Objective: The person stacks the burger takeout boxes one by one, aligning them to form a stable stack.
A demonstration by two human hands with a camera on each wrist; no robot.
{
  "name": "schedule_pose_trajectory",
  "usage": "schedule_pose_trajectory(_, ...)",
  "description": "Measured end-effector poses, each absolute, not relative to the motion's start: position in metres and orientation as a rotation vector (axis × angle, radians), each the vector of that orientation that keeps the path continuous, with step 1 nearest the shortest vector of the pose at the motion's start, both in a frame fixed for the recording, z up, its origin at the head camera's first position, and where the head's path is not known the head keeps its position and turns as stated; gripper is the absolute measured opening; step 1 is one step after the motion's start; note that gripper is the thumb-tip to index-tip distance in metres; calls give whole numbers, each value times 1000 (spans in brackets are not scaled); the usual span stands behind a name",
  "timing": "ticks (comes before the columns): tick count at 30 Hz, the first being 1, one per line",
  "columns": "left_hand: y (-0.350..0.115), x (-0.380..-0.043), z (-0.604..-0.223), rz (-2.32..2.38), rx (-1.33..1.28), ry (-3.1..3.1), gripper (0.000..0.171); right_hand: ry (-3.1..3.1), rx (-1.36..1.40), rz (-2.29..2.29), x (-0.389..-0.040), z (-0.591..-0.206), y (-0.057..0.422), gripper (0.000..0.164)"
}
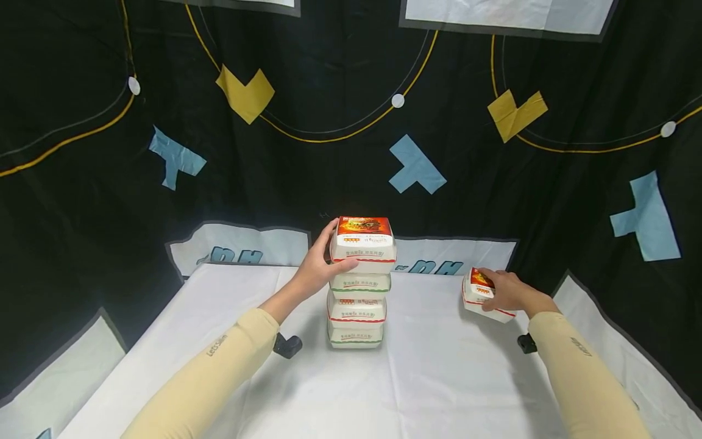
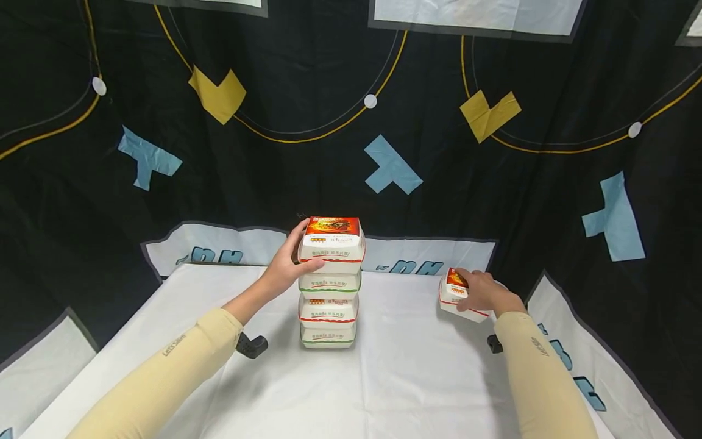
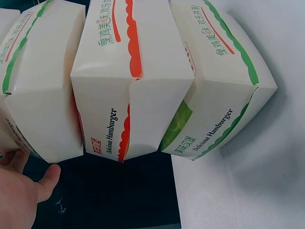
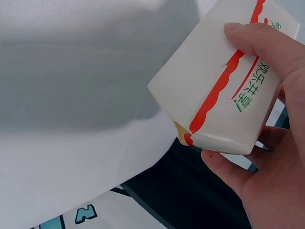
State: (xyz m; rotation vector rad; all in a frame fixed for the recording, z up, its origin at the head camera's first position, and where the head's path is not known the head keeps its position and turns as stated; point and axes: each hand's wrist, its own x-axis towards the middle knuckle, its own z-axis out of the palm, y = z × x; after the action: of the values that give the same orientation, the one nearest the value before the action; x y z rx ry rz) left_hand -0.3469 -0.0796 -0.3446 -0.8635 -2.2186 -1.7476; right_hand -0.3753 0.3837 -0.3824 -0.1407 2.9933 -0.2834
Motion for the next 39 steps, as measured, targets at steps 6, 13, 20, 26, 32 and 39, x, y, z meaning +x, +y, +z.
schedule_pose_trajectory(6,-79,-349,-345,-1743,-866,-2198,87,3006,-162,-280,-373,-375,381,97)
schedule_pose_trajectory(13,-78,-347,-347,-1753,-857,-2215,88,2986,-170,-275,-371,-370,380,97)
schedule_pose_trajectory(20,-78,-347,-347,-1768,-859,-2205,87,2993,-204,-238,-372,-359,376,97)
schedule_pose_trajectory(26,-78,-347,-345,-1758,-856,-2210,87,3014,-249,-183,-370,-346,367,96)
schedule_pose_trajectory(32,-77,-348,-345,-1753,-855,-2212,88,3038,-311,-157,-367,-332,360,95)
schedule_pose_trajectory(39,-79,-337,-336,-1774,-850,-2229,88,3079,-358,-113,-367,-321,349,93)
